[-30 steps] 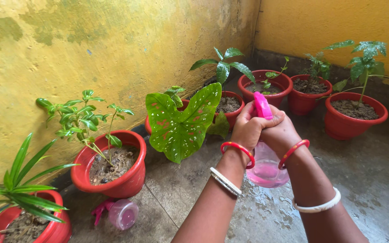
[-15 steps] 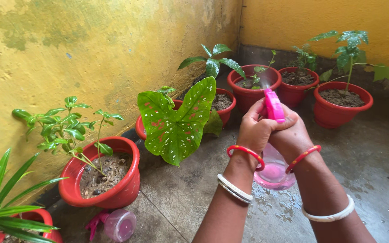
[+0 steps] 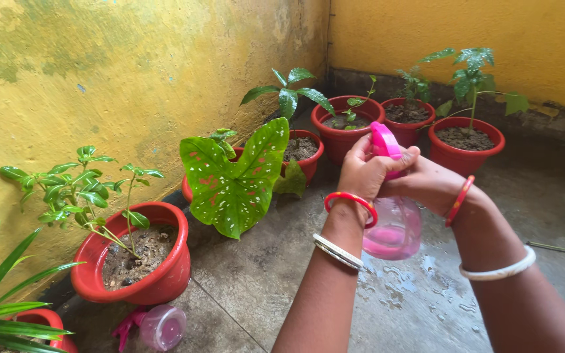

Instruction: The person sprays water onto various potted plants using a pink spray bottle. They move from one plant to another, applying a fine mist of water to the leaves and soil.

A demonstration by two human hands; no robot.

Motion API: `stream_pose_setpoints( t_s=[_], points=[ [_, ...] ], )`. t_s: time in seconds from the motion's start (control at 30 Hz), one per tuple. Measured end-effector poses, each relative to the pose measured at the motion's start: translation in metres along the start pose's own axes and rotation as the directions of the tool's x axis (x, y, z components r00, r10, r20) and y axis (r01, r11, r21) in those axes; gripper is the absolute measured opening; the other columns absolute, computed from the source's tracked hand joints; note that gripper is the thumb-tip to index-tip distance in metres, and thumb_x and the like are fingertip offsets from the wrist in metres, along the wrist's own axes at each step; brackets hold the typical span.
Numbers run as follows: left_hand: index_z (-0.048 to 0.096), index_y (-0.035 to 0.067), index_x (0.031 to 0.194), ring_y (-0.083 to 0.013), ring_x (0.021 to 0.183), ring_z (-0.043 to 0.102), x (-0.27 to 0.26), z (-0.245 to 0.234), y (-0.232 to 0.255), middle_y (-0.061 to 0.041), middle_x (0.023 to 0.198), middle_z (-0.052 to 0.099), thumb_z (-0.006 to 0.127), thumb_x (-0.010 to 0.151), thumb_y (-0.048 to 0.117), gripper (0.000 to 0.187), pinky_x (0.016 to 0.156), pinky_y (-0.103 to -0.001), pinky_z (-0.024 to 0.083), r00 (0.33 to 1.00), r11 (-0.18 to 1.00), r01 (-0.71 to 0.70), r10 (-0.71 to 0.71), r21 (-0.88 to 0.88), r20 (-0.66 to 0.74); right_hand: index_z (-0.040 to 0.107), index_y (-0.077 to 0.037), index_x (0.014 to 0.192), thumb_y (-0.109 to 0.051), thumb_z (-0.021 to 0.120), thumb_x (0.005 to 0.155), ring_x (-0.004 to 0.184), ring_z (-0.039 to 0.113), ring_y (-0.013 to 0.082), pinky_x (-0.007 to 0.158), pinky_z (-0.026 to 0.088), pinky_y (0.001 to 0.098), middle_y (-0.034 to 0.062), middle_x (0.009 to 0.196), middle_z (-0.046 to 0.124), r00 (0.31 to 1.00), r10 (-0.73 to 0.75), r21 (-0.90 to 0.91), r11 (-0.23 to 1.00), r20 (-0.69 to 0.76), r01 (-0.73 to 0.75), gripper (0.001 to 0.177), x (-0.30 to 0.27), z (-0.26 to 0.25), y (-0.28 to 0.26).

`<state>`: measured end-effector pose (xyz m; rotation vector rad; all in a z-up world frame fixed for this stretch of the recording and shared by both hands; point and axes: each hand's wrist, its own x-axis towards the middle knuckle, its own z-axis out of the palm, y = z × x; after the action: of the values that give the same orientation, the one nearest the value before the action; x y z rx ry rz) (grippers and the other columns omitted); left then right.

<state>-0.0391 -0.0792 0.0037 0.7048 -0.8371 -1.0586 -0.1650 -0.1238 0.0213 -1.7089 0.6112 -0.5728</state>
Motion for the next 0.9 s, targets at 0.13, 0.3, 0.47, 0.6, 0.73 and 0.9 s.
stream_pose_setpoints(
  t_s=[0.13,0.3,0.47,0.6,0.73,0.9],
  points=[
    [0.067,0.002,0.113,-0.0154,0.09,0.069,0.006,0.005,-0.005,-0.006,0.097,0.073,0.089,0.073,0.012,0.047,0.086,-0.032,0.056,0.999,0.997,-0.045,0.046,0.056,-0.022,0.068,-0.001,0.12,-0.002,0.076,0.078,0.093,0.069,0.014,0.08,0.058,0.0324,0.0082,0.101,0.074,0.999,-0.028,0.009,1.0,-0.046,0.028,0.043,0.007,-0.006,0.009],
    [0.067,0.012,0.117,-0.0137,0.09,0.068,0.01,0.005,-0.001,-0.002,0.098,0.072,0.089,0.07,0.018,0.052,0.085,-0.031,0.054,0.99,0.991,0.019,0.0,0.136,-0.142,0.063,-0.006,0.121,-0.006,0.072,0.081,0.094,0.068,0.0108,0.08,0.057,0.0304,0.0042,0.103,0.071,0.981,-0.162,0.013,0.986,-0.103,0.164,0.041,0.025,-0.001,0.019],
    [0.069,0.004,0.116,-0.0134,0.094,0.067,0.022,-0.005,0.004,-0.004,0.103,0.073,0.09,0.075,0.029,0.052,0.089,-0.03,0.053,0.993,0.986,-0.038,0.056,0.16,-0.103,0.068,-0.003,0.114,-0.009,0.076,0.08,0.091,0.067,0.0108,0.077,0.056,0.0298,0.0031,0.099,0.072,0.956,-0.173,-0.119,0.982,-0.236,0.149,0.035,0.046,0.006,0.02],
    [0.07,0.005,0.115,-0.0137,0.094,0.067,0.03,-0.008,0.012,-0.005,0.103,0.072,0.088,0.077,0.034,0.052,0.088,-0.03,0.053,0.999,0.984,0.04,-0.034,0.174,-0.039,0.068,-0.001,0.109,-0.009,0.074,0.083,0.088,0.065,0.0116,0.073,0.054,0.0313,0.0045,0.095,0.07,0.939,-0.183,-0.17,0.976,-0.29,0.137,0.028,0.052,0.006,0.018],
    [0.069,0.006,0.112,-0.0131,0.095,0.067,0.018,-0.006,0.014,-0.004,0.103,0.072,0.086,0.077,0.035,0.049,0.089,-0.03,0.053,0.997,0.982,0.062,-0.054,0.179,-0.05,0.065,-0.003,0.111,-0.009,0.075,0.08,0.086,0.066,0.0121,0.072,0.055,0.0314,0.0053,0.095,0.07,0.939,-0.166,-0.153,0.98,-0.303,0.124,0.033,0.041,0.01,0.012],
    [0.071,0.002,0.114,-0.0129,0.096,0.065,-0.002,-0.008,0.01,-0.005,0.104,0.072,0.086,0.081,0.037,0.051,0.09,-0.03,0.052,0.999,0.964,-0.009,0.02,0.264,-0.036,0.063,-0.003,0.115,-0.009,0.076,0.081,0.092,0.066,0.0117,0.078,0.055,0.0308,0.0054,0.1,0.07,0.941,-0.174,-0.109,0.983,-0.292,0.148,0.036,0.032,0.024,0.027]
  ],
)
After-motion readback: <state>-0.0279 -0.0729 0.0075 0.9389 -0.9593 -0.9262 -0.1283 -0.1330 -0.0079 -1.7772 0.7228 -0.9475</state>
